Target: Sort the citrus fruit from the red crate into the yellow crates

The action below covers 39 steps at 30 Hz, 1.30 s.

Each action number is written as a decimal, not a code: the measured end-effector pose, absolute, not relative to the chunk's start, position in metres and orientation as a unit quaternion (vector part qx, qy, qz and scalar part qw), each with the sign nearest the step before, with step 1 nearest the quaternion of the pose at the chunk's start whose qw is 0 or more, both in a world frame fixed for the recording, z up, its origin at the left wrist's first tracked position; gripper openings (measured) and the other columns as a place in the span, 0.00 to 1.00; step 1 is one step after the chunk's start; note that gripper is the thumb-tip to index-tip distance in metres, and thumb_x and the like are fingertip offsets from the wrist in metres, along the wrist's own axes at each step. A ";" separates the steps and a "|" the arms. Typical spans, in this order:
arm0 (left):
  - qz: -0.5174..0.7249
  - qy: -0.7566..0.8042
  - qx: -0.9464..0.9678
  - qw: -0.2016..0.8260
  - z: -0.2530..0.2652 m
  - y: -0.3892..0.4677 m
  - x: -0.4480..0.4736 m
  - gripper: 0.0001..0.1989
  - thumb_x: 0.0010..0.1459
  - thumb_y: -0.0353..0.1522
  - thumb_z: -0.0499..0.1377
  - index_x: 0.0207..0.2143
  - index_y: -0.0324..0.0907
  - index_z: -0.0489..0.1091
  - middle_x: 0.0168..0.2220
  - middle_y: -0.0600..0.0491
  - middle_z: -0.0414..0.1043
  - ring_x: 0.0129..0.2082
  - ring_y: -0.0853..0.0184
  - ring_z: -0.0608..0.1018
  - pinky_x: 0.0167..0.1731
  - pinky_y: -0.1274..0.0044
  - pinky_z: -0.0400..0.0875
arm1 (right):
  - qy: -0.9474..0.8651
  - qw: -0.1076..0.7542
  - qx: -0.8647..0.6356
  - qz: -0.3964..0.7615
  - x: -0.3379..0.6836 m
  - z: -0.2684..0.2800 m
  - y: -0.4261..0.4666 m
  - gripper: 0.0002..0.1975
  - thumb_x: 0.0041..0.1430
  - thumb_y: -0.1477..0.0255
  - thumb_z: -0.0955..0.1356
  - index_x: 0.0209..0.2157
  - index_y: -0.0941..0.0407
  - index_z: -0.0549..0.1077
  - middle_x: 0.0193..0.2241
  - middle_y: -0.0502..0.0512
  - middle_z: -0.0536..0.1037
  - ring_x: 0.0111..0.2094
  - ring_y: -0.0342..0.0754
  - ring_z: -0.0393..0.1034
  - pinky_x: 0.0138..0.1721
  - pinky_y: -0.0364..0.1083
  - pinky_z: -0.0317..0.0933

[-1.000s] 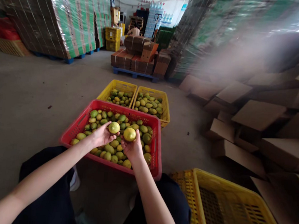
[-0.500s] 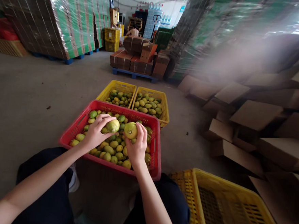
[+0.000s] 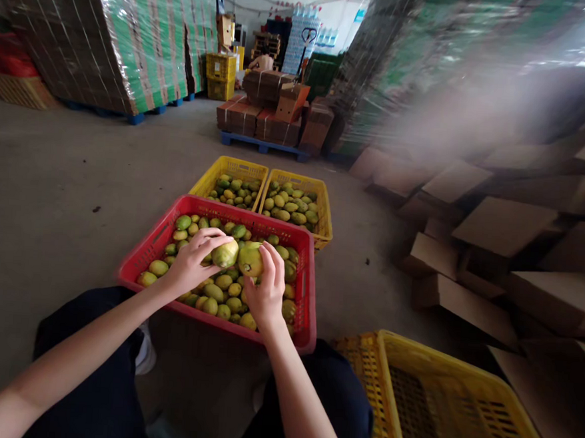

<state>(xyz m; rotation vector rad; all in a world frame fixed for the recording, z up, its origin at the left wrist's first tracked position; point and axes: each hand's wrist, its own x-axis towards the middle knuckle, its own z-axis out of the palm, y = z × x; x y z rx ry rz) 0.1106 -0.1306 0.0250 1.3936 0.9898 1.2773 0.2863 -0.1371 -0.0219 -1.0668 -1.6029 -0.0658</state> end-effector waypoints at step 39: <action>0.539 0.314 0.196 0.757 0.010 -0.105 0.112 0.04 0.52 0.23 0.61 0.32 0.36 0.73 0.33 0.49 0.77 0.29 0.70 0.78 0.31 0.80 0.76 | -0.267 0.620 -0.290 0.679 0.288 -0.003 -0.123 0.12 0.42 0.70 0.75 0.32 0.54 0.74 0.32 0.49 0.80 0.33 0.45 0.74 0.32 0.41 0.68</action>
